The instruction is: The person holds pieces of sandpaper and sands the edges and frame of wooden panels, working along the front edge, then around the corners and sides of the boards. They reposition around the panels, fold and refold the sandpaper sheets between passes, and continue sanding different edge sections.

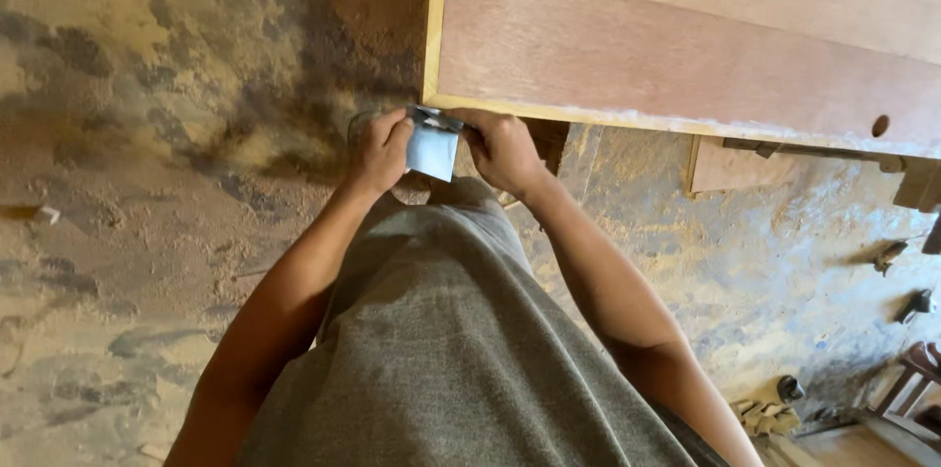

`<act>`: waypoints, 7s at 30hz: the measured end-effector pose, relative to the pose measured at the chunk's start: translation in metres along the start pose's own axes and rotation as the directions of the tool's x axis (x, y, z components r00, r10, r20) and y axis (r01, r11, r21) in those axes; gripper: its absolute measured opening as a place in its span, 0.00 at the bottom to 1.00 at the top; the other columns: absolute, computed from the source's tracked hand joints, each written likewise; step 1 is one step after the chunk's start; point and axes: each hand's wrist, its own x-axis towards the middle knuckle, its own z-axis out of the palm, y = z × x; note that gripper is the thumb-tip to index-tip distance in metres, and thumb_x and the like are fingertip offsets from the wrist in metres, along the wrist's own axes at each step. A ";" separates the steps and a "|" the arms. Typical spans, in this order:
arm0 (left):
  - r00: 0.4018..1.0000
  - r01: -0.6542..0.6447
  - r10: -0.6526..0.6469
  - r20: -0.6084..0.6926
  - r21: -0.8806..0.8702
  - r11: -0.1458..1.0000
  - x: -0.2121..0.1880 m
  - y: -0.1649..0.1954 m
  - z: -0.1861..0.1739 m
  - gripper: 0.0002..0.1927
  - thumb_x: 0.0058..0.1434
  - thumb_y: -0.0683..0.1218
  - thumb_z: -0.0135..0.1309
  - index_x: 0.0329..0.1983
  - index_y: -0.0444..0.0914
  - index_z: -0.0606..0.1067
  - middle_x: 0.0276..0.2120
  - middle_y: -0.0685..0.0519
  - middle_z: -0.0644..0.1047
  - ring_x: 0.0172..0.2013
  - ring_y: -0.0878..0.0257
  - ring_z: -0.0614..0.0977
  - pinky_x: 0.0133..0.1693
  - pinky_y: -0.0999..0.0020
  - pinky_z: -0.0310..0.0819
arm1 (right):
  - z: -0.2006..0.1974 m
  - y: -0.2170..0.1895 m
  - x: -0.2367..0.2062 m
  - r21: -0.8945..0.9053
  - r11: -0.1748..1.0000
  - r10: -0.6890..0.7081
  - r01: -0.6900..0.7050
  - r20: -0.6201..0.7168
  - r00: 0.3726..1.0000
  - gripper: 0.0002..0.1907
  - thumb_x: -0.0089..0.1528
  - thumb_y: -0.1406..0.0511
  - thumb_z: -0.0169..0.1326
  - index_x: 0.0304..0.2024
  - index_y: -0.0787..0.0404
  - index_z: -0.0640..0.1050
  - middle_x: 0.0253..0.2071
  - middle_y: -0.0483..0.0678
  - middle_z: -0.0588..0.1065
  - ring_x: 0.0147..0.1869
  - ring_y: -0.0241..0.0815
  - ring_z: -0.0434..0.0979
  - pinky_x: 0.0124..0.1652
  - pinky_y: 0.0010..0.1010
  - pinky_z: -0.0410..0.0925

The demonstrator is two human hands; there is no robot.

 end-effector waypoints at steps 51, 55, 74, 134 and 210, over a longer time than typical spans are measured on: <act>0.854 0.457 -0.503 0.131 -0.651 0.607 -0.021 -0.036 -0.050 0.08 0.72 0.46 0.48 0.47 0.38 0.76 0.30 0.57 0.75 0.22 0.70 0.72 0.18 0.74 0.62 | 0.048 0.065 0.002 -0.521 0.852 -0.043 0.044 0.015 0.999 0.31 0.59 0.81 0.44 0.59 0.53 0.81 0.56 0.50 0.80 0.56 0.45 0.81 0.41 0.36 0.78; 0.775 0.523 -0.629 0.058 -0.617 0.588 -0.025 -0.039 -0.056 0.07 0.70 0.45 0.49 0.46 0.40 0.75 0.30 0.58 0.76 0.22 0.70 0.75 0.18 0.73 0.65 | 0.068 0.050 0.006 -0.641 0.764 -0.176 0.066 -0.108 0.978 0.30 0.57 0.77 0.45 0.60 0.54 0.77 0.60 0.47 0.78 0.64 0.44 0.79 0.51 0.36 0.80; 0.718 0.499 -0.694 -0.040 -0.666 0.554 -0.022 -0.048 -0.074 0.08 0.68 0.45 0.51 0.49 0.43 0.74 0.32 0.61 0.77 0.26 0.72 0.77 0.18 0.73 0.65 | 0.077 0.027 0.016 -0.673 0.734 -0.136 0.087 -0.020 0.990 0.31 0.55 0.72 0.53 0.62 0.54 0.76 0.63 0.47 0.75 0.66 0.48 0.75 0.54 0.39 0.76; 0.840 0.383 -0.540 -0.056 -0.642 0.664 -0.026 -0.040 -0.065 0.09 0.71 0.45 0.46 0.47 0.38 0.76 0.29 0.57 0.75 0.22 0.71 0.73 0.18 0.74 0.61 | 0.039 0.044 0.027 -0.611 0.791 0.151 -0.031 0.145 0.978 0.31 0.65 0.78 0.44 0.67 0.48 0.73 0.57 0.44 0.78 0.54 0.40 0.81 0.32 0.26 0.77; 0.290 0.415 -0.476 0.830 0.339 0.844 0.392 0.034 -0.074 0.11 0.69 0.40 0.40 0.52 0.37 0.69 0.38 0.54 0.77 0.27 0.70 0.77 0.19 0.74 0.70 | 0.090 -0.047 0.176 0.251 0.454 0.667 -0.855 -0.732 0.139 0.19 0.58 0.73 0.51 0.50 0.58 0.80 0.53 0.50 0.80 0.55 0.50 0.81 0.45 0.39 0.74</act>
